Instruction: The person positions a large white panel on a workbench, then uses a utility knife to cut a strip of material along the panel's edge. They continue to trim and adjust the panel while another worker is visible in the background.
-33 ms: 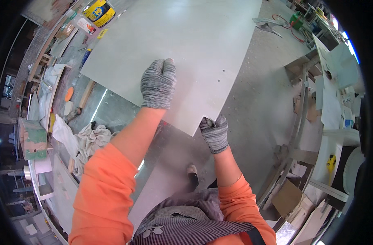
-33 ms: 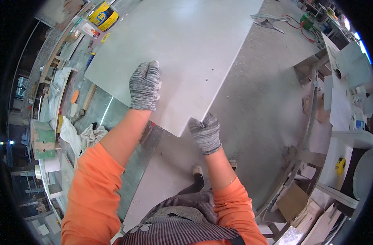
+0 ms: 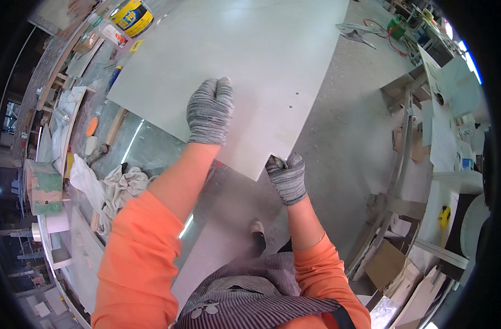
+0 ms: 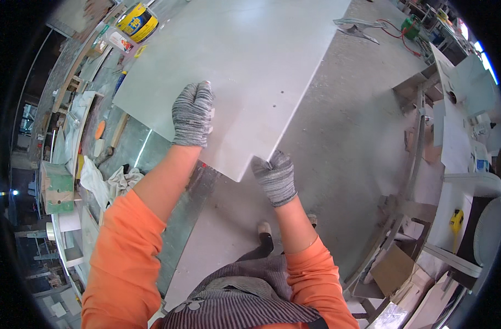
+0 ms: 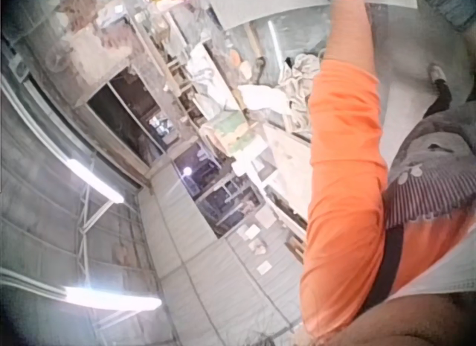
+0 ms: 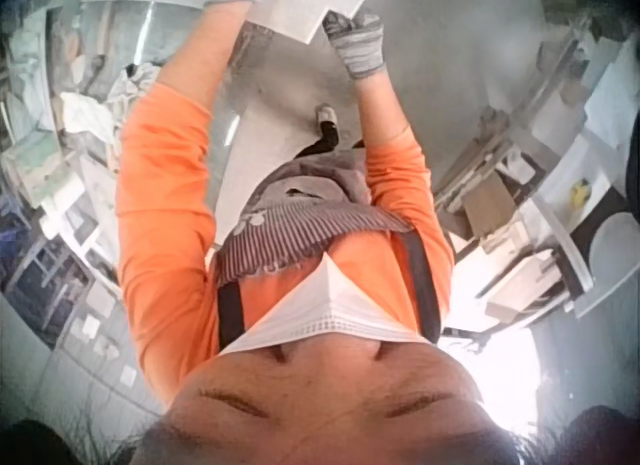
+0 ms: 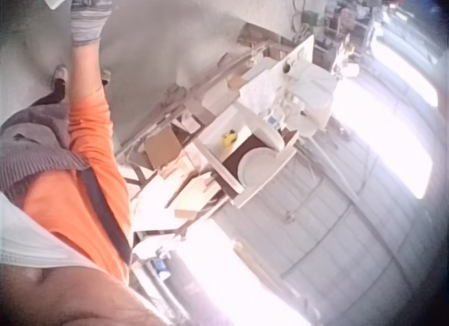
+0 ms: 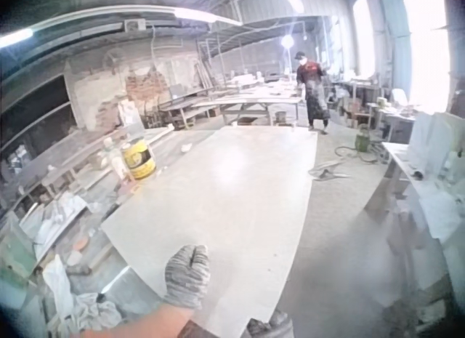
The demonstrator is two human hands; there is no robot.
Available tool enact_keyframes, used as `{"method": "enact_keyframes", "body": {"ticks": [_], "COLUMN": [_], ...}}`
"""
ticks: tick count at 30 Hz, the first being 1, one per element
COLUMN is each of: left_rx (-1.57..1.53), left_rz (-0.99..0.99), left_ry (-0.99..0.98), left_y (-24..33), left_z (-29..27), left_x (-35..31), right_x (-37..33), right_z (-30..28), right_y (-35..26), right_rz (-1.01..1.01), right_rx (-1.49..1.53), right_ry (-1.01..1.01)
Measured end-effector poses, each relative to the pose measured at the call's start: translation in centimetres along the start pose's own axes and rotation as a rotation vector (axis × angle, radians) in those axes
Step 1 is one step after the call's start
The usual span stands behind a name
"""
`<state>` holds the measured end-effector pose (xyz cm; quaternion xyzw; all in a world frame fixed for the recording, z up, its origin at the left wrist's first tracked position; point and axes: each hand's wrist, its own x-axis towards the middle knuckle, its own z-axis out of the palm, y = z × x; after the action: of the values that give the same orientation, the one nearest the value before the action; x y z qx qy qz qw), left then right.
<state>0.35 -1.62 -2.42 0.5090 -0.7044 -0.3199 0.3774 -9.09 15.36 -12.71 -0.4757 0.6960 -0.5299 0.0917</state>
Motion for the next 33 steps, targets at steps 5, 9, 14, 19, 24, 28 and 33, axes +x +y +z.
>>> {"method": "enact_keyframes", "body": {"ticks": [5,9,14,19,24,28,33], "left_rx": [0.097,0.1,0.088,0.108,0.104,0.231,0.302], "left_rz": [0.016,-0.051,-0.058,-0.031,-0.031,0.12,0.111], "left_ry": [0.031,0.027,0.028,0.025,0.009,0.054,0.036], "left_y": [0.2,0.4,0.0,-0.4,-0.2,0.3,1.2], "left_z": [-0.1,-0.1,0.2,0.3,0.3,0.1,-0.3], "left_x": [0.0,0.0,0.4,0.6,0.3,0.2,-0.1], "right_x": [0.3,0.0,-1.3,-1.2,-0.8,-1.3,-3.7], "right_z": [-1.8,-2.2,-2.2,-1.1,1.1,3.6,2.5], "right_y": [-1.2,-0.7,-0.7,-1.7,0.5,3.8,4.0], "right_rz": [0.094,0.137,-0.042,0.154,0.146,-0.094,0.117], "right_rx": [-0.083,-0.023,-0.07,0.055,0.016,-0.121,0.198], "right_ry": [-0.118,-0.165,-0.089,-0.032,0.002,-0.125,-0.195]}}
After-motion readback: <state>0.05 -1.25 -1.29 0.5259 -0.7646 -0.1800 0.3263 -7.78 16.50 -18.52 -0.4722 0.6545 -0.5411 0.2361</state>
